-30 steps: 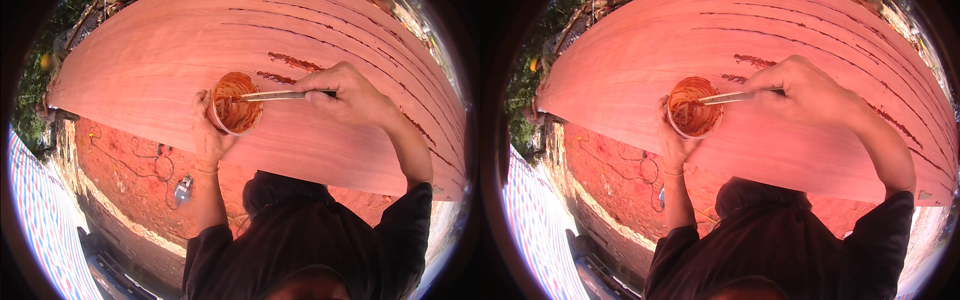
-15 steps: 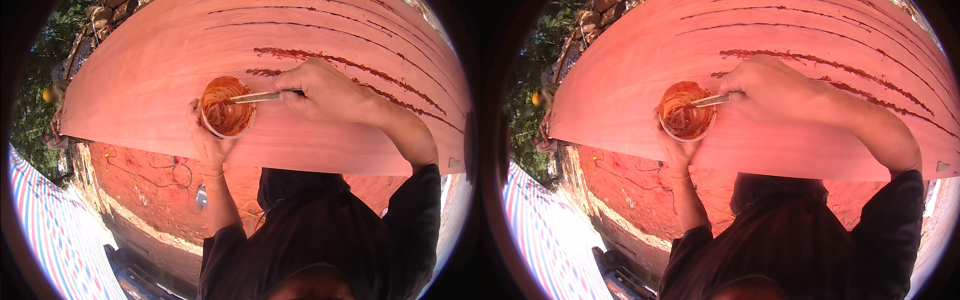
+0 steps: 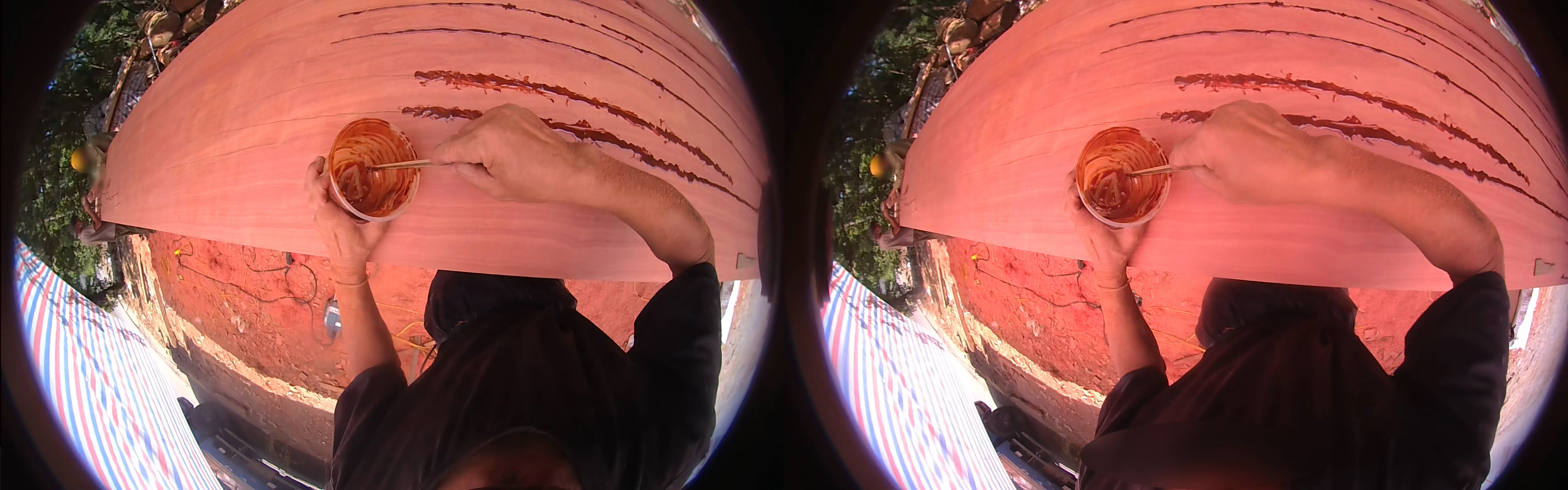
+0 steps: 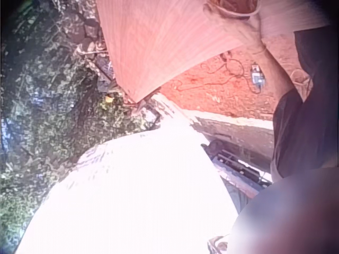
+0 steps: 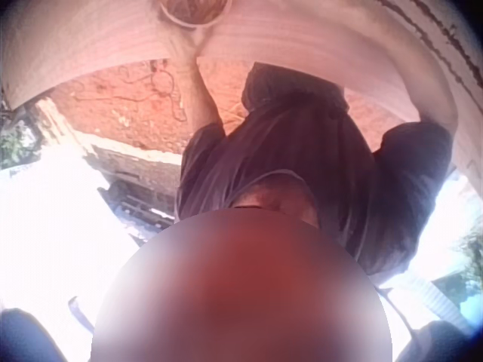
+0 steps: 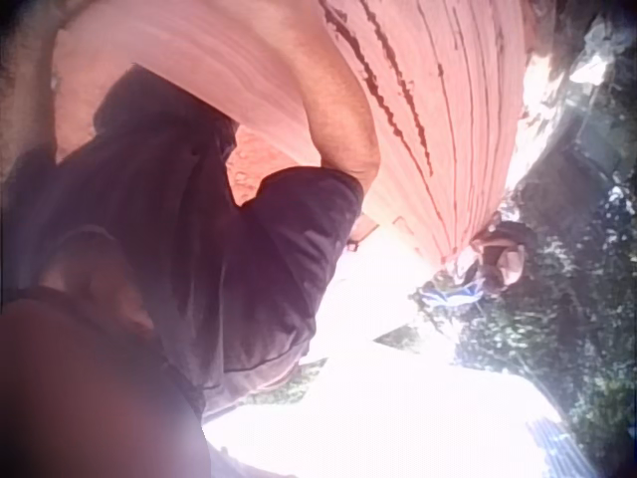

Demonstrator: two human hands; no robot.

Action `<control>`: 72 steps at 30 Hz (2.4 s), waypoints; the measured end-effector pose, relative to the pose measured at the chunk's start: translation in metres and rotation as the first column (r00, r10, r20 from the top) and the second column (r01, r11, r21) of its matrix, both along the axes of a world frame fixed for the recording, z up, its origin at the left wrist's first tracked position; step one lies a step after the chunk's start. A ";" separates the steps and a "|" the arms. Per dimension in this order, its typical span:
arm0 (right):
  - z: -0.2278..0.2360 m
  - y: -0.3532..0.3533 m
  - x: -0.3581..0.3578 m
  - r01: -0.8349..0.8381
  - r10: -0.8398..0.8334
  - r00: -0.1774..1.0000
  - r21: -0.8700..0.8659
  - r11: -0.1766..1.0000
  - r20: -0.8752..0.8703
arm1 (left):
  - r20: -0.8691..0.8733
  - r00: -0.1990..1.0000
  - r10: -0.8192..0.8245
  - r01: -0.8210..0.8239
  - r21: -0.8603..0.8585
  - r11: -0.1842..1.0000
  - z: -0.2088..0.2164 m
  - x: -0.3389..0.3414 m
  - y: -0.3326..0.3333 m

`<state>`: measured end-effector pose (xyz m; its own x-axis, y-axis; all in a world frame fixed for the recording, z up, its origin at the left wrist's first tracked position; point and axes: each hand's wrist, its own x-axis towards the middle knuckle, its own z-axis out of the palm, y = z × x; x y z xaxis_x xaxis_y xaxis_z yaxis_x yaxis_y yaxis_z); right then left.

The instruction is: The person applies a reddish paste into the grooves of a large pink wooden board using a small stick. They repeatedly dip the stick into a container, spread the paste along the grooves, and later add liquid from a white jug to the container before continuing to fill the grooves.

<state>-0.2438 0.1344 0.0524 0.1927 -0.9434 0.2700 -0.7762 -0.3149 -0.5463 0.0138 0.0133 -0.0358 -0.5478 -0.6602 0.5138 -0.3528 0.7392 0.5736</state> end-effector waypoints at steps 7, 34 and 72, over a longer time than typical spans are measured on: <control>0.011 0.002 -0.008 -0.100 0.094 0.994 0.160 0.982 0.047 | -0.010 1.000 -0.019 0.019 -0.025 1.000 0.000 -0.001 0.001; 0.024 -0.011 -0.036 0.017 -0.044 0.987 0.169 0.985 0.156 | -0.056 0.994 -0.089 0.080 -0.142 0.987 -0.009 0.002 -0.002; 0.031 -0.024 -0.032 -0.064 0.062 0.998 0.070 0.995 0.020 | -0.026 0.996 -0.081 0.079 -0.063 0.995 -0.003 0.003 0.000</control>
<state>-0.2754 0.1100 0.0835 0.2481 -0.9464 0.2070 -0.7458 -0.3229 -0.5827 0.0165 0.0129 -0.0385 -0.5820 -0.5812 0.5687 -0.2749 0.7988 0.5351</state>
